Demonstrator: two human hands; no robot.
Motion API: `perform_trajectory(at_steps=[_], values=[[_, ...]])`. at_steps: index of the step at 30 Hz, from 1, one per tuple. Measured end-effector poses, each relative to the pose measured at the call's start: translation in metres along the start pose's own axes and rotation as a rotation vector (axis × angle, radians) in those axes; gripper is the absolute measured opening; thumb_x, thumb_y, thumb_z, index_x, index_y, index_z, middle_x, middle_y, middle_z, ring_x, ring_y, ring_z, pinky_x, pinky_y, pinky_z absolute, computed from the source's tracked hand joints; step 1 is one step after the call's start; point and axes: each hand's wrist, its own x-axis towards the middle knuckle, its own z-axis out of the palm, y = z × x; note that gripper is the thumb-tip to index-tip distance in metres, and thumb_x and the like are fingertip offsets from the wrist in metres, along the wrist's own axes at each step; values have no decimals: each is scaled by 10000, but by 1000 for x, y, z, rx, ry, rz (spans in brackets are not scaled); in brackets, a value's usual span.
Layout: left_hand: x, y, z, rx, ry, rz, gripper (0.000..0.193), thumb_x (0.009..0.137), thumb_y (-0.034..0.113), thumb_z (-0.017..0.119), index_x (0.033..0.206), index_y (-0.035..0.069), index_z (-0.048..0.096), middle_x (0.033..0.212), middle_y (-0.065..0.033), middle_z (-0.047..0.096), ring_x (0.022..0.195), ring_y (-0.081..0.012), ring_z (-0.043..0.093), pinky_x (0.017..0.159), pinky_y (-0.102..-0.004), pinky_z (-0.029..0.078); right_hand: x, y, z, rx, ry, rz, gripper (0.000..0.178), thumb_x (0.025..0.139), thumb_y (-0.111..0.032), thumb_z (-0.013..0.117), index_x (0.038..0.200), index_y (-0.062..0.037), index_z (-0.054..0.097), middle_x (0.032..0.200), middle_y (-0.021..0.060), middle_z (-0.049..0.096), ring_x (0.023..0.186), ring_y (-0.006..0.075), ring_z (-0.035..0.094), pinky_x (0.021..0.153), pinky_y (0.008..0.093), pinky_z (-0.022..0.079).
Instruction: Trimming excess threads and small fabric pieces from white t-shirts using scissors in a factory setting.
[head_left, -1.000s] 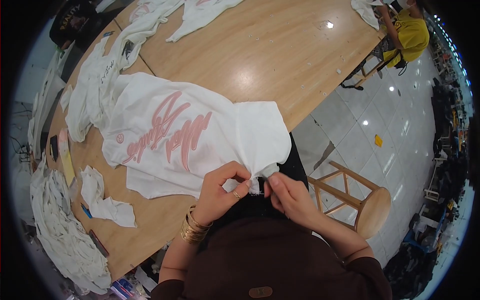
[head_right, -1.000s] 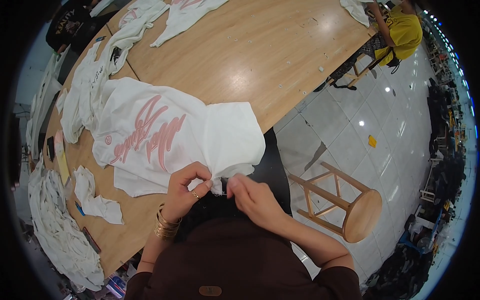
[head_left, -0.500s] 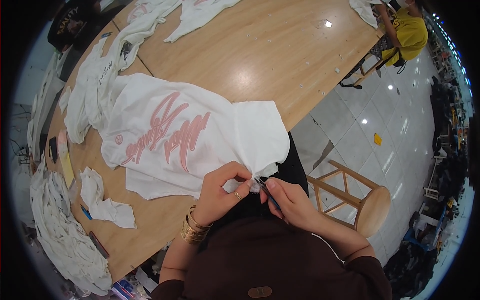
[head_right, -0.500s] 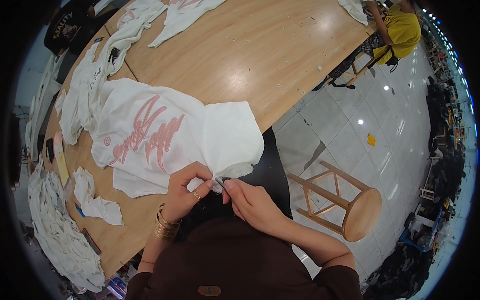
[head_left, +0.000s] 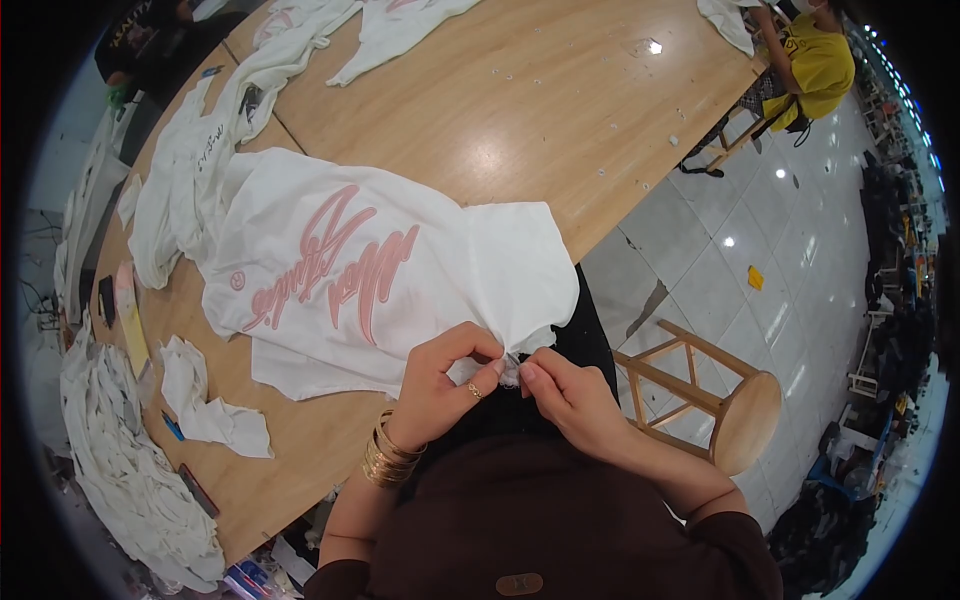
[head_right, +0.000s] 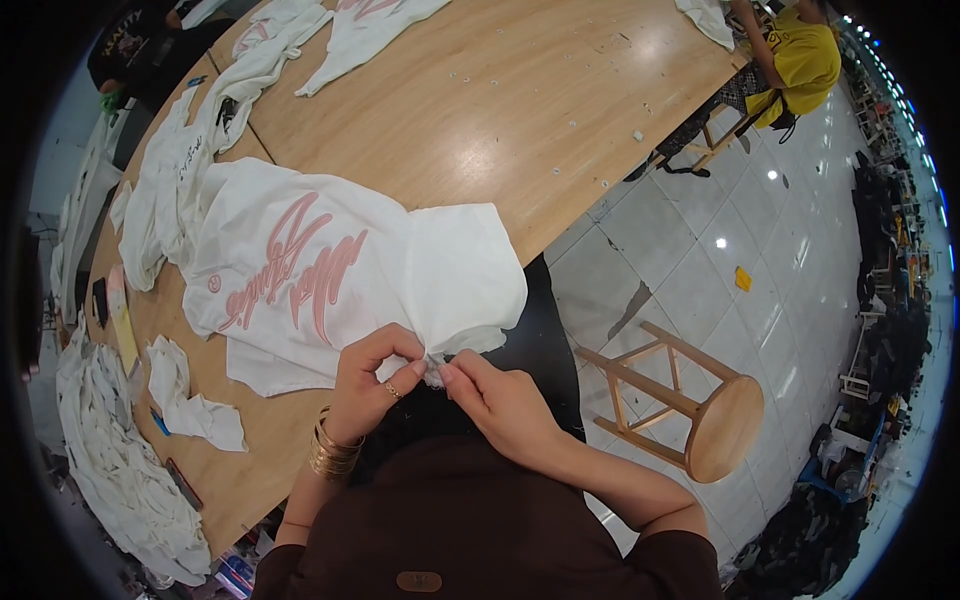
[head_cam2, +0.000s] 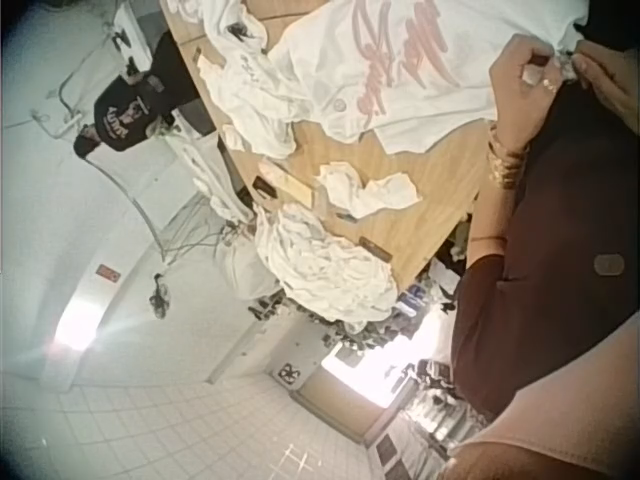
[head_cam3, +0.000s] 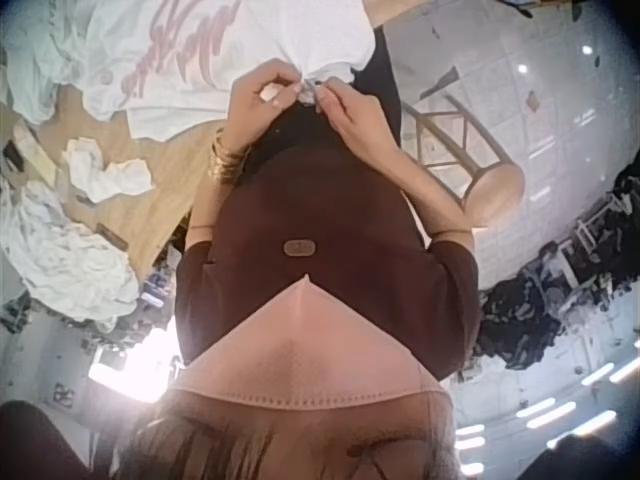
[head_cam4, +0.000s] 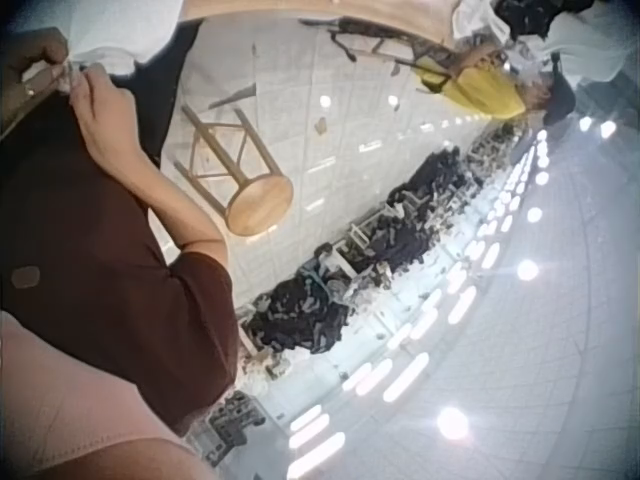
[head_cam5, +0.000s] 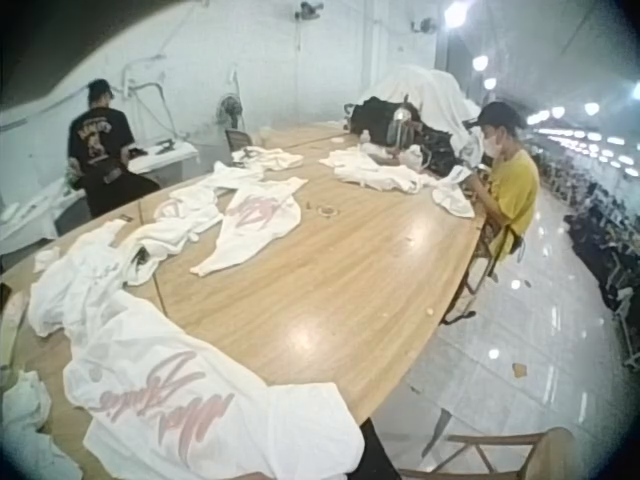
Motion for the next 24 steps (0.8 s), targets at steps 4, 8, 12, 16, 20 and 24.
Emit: perform_trajectory(at_steps=[4, 8, 12, 16, 20, 24], values=[[-1, -4, 0, -44, -6, 4, 72, 774, 21, 599, 829, -16, 571, 776, -52, 570, 725, -131, 536, 684, -246, 434, 1, 2, 1, 106, 11, 42, 287, 969, -258, 415, 830, -26, 511, 543, 89, 461, 462, 189, 459, 484, 305, 379], [-2, -5, 1, -59, 2, 2, 72, 776, 21, 598, 831, -16, 569, 784, -51, 570, 728, -131, 534, 687, -244, 431, -2, -5, -4, 224, -29, 96, 313, 980, -268, 388, 808, -30, 499, 512, 43, 407, 454, 118, 401, 469, 275, 352], [-1, -4, 2, -27, 7, 18, 71, 776, 18, 595, 832, -16, 568, 786, -55, 569, 723, -137, 536, 686, -249, 434, -3, -8, -7, 269, -118, 148, 353, 990, -288, 352, 786, -36, 492, 491, 10, 383, 452, 84, 381, 462, 252, 329], [-1, -4, 1, 4, 4, 32, 77, 763, 10, 597, 830, -16, 566, 784, -61, 566, 721, -151, 540, 685, -254, 437, -2, -8, -6, 289, -134, 157, 368, 992, -297, 340, 780, -37, 491, 490, 4, 380, 450, 78, 373, 457, 247, 323], [-1, -4, 1, 25, 1, 44, 78, 757, 7, 597, 825, -17, 566, 786, -63, 566, 722, -158, 542, 685, -257, 438, -1, -7, -5, 287, -125, 152, 364, 992, -293, 345, 777, -36, 488, 491, 6, 379, 452, 76, 375, 456, 244, 320], [-1, -3, 2, 14, -11, 44, 71, 764, 11, 594, 823, -16, 566, 790, -61, 565, 726, -155, 541, 688, -261, 439, 2, -2, -2, 352, -114, 168, 355, 989, -291, 356, 772, -41, 483, 500, -4, 376, 455, 68, 366, 454, 236, 309]])
